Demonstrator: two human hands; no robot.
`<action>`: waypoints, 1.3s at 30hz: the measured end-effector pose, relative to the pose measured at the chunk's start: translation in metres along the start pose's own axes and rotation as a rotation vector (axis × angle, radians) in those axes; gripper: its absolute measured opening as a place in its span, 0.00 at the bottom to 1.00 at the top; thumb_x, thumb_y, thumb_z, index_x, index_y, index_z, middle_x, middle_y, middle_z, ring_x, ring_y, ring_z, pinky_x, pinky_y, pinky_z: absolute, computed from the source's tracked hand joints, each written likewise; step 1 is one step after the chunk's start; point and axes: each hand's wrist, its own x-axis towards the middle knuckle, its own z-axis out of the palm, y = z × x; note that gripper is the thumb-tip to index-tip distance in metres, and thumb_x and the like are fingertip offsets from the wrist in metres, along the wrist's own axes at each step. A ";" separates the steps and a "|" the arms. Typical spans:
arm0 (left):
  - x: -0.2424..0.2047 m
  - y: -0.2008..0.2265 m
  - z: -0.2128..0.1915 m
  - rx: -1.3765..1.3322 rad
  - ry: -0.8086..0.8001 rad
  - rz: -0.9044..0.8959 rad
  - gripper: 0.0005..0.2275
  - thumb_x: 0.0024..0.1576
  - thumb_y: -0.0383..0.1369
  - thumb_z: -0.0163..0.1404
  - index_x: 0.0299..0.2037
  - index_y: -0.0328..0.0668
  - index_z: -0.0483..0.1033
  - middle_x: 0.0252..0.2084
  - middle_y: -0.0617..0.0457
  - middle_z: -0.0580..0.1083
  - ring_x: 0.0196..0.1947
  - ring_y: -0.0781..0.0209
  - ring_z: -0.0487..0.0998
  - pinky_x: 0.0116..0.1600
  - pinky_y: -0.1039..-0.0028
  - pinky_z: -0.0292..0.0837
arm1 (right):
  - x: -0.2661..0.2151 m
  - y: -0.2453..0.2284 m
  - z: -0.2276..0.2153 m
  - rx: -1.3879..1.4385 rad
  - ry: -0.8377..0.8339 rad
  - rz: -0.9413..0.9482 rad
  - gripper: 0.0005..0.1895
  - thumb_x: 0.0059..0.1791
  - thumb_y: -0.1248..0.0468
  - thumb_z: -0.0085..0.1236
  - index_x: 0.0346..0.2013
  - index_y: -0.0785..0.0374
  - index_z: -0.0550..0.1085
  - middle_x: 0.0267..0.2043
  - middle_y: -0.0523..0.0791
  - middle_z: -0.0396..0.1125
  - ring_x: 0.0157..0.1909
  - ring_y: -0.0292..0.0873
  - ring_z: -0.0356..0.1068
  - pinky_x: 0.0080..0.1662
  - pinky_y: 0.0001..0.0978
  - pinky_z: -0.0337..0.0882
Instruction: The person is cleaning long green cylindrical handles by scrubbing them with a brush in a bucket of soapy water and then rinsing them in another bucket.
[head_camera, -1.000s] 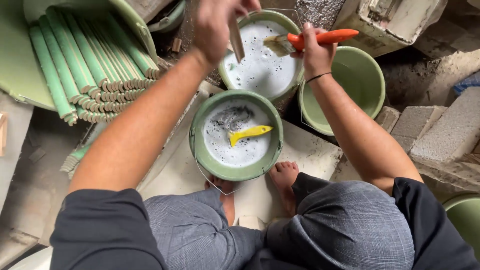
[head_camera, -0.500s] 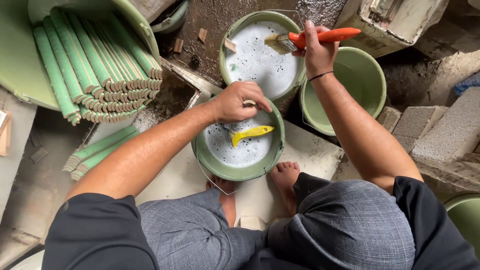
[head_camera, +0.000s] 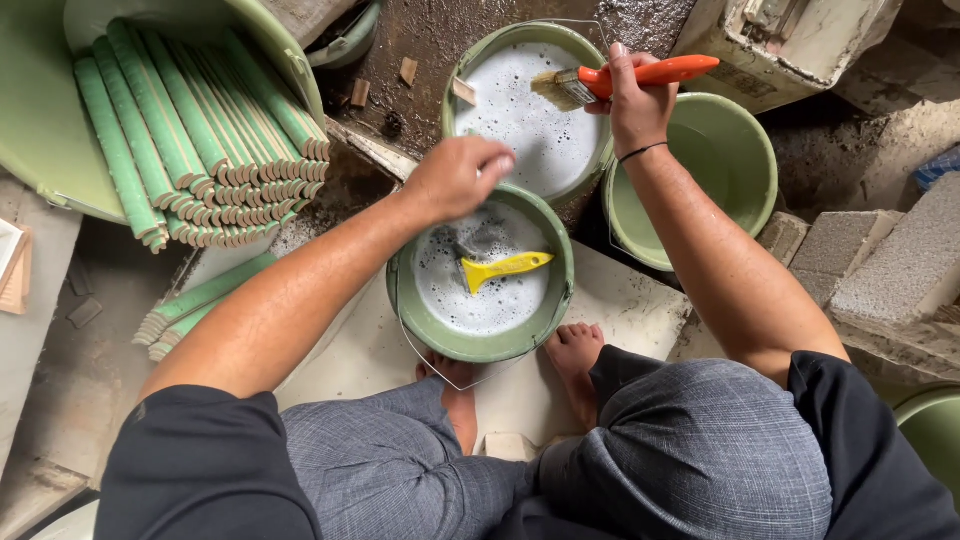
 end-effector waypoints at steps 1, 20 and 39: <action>0.008 0.008 -0.009 0.001 0.000 0.001 0.17 0.65 0.40 0.39 0.51 0.41 0.78 0.49 0.45 0.79 0.49 0.52 0.78 0.53 0.57 0.73 | 0.001 0.000 0.000 0.000 0.001 -0.001 0.21 0.46 0.49 0.64 0.24 0.63 0.74 0.29 0.48 0.70 0.32 0.46 0.82 0.22 0.34 0.84; 0.108 -0.082 -0.001 0.608 0.043 -0.374 0.16 0.55 0.18 0.53 0.54 0.36 0.72 0.44 0.40 0.72 0.37 0.50 0.76 0.37 0.61 0.80 | -0.009 0.016 0.012 -0.776 -0.398 -0.053 0.10 0.55 0.53 0.64 0.32 0.53 0.83 0.26 0.36 0.77 0.27 0.27 0.71 0.33 0.26 0.72; 0.111 -0.051 0.033 -0.122 0.104 -0.427 0.16 0.54 0.33 0.62 0.52 0.60 0.78 0.50 0.56 0.79 0.47 0.62 0.78 0.52 0.75 0.78 | -0.009 0.015 0.007 -0.275 -0.078 0.260 0.18 0.45 0.48 0.66 0.32 0.59 0.76 0.34 0.44 0.74 0.41 0.39 0.82 0.33 0.31 0.87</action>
